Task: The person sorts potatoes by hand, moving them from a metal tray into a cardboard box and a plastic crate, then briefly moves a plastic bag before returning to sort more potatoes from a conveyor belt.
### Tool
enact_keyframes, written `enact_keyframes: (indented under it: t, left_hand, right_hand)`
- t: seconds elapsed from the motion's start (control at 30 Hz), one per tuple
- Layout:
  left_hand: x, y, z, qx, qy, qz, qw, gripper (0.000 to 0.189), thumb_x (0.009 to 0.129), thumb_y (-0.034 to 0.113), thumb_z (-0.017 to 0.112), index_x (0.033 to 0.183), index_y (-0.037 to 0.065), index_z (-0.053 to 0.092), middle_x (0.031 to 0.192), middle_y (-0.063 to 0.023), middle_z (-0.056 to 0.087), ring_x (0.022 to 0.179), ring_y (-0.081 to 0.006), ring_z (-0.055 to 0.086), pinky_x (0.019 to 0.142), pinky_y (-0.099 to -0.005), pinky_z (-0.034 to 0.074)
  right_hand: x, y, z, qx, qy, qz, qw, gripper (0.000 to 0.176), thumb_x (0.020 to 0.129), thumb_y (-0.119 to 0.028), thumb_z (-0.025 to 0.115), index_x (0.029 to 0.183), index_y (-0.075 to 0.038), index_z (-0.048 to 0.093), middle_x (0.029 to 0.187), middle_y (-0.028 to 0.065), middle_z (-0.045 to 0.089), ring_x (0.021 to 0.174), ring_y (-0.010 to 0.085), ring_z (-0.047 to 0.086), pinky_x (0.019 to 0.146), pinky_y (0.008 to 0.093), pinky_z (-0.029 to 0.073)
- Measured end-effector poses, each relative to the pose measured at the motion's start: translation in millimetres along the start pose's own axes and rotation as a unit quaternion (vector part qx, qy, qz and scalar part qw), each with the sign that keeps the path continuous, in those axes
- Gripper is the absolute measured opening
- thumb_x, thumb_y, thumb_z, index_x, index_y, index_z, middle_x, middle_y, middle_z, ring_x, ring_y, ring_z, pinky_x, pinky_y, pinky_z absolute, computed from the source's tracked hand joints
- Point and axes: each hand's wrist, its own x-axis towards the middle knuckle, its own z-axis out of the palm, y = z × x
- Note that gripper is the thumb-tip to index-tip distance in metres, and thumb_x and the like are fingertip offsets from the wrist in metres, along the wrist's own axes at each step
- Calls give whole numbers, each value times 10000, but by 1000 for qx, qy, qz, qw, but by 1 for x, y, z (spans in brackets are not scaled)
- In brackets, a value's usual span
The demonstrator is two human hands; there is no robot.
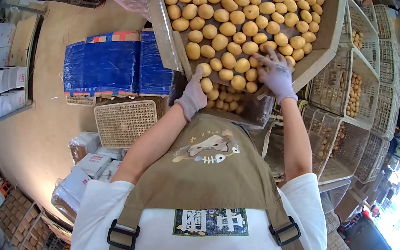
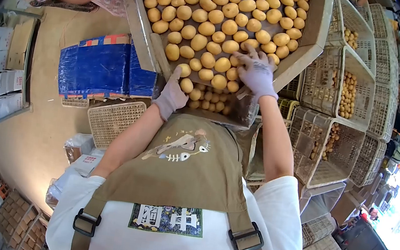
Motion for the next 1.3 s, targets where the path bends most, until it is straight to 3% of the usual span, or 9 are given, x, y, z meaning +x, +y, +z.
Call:
enact_keyframes:
  t: [0.17,0.27,0.37,0.43,0.5,0.57,0.73,1.1,1.3]
  left_hand:
    - [-2,-2,9,-30,70,2,997,711,875,130,720,1490,91,365,1387,-107,546,1245,-242,566,1082,-384,465]
    - [27,-23,-50,332,-23,144,932,581,933,306,659,1447,150,438,1449,-59,496,1341,-248,441,1112,-462,378]
    - [21,-15,-35,284,9,47,958,697,960,633,429,1530,255,294,1557,-36,367,1427,-282,345,1130,-603,275]
    - [8,5,3,-112,47,-101,987,726,953,677,380,1534,250,293,1555,-29,373,1442,-280,326,1129,-611,262]
    - [13,2,8,-91,84,-112,986,745,948,704,337,1530,239,306,1551,-27,383,1445,-285,327,1126,-639,240]
    - [8,6,15,-80,121,-127,981,736,950,700,338,1519,233,328,1538,-29,400,1444,-283,328,1130,-634,241]
    - [15,-5,-26,43,-32,-36,998,522,982,407,537,1436,167,444,1480,-33,443,1377,-243,408,1112,-565,294]
    - [23,-9,-19,-78,-29,-64,994,773,952,665,422,1543,182,299,1599,-10,320,1493,-234,229,1150,-665,115]
    - [3,6,15,-104,84,-93,987,949,872,819,359,1574,193,229,1643,-19,224,1519,-250,173,1144,-691,12]
  right_hand:
    - [40,-31,9,56,67,132,987,581,854,-580,599,1385,-345,572,1547,201,356,1390,521,310,1105,662,233]
    - [14,-73,9,77,-102,19,992,719,803,-618,634,1464,-398,459,1634,196,197,1481,526,117,1123,728,92]
    - [-9,-71,13,106,-130,-48,985,723,780,-593,664,1455,-429,462,1642,165,203,1516,450,95,1125,730,80]
    - [-6,-77,10,134,-73,-51,987,520,819,-463,670,1318,-325,614,1512,181,420,1433,405,317,1104,636,249]
    - [20,-84,2,200,-148,-33,968,441,844,-407,672,1262,-266,655,1433,175,511,1363,393,419,1081,566,311]
    - [25,-110,-2,144,127,-120,974,332,831,-348,646,1143,-248,703,1348,117,573,1273,351,493,1043,545,338]
    - [0,-76,-3,55,-64,-13,996,613,830,-504,641,1424,-454,495,1621,120,278,1495,371,224,1144,634,142]
    - [-20,-54,11,93,-116,-11,989,722,828,-513,662,1492,-481,383,1644,157,193,1517,393,143,1164,630,89]
    - [23,-27,5,310,39,103,944,433,872,-384,698,1264,-201,675,1459,227,485,1314,402,500,1087,430,410]
